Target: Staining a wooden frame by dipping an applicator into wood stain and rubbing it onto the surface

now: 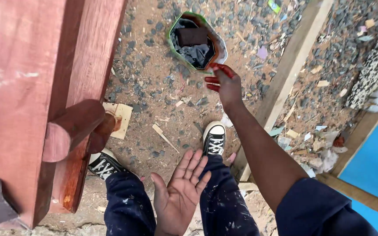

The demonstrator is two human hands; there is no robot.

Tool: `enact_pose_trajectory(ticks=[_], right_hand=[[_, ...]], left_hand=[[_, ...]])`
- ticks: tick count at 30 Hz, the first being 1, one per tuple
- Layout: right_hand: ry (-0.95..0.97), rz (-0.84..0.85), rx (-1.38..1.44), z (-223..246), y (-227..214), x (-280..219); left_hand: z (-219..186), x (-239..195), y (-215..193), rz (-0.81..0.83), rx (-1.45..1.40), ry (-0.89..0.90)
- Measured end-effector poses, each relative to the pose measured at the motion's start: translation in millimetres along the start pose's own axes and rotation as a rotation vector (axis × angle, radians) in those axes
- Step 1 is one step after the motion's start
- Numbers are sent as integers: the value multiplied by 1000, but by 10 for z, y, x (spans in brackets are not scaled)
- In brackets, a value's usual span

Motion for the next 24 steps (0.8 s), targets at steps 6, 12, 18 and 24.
enact_pose_trajectory(ticks=[6,12,18,24], right_hand=[[93,11,-1303,-374,-135,265],[-59,-54,-1460,-725,-136,-35],[116,-18,-1532,-1080,-83,-419],[83,-86,-1433,-796,66,-507]], left_hand=[[-192,158,-166,14,-102,36],[-202,237,-278,-35,-33,-2],[-183,290,-346,-84,32,-10],[-175,298,-386,-135,51,-24]])
Point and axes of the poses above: each hand's wrist, its own x-axis towards the middle knuckle, its own y-axis out of the palm, z = x × y, the point moved 4 cm from there along x, towards the middle knuckle, and after that the axes turned 15 degrees about z, right-handed, at the moved point
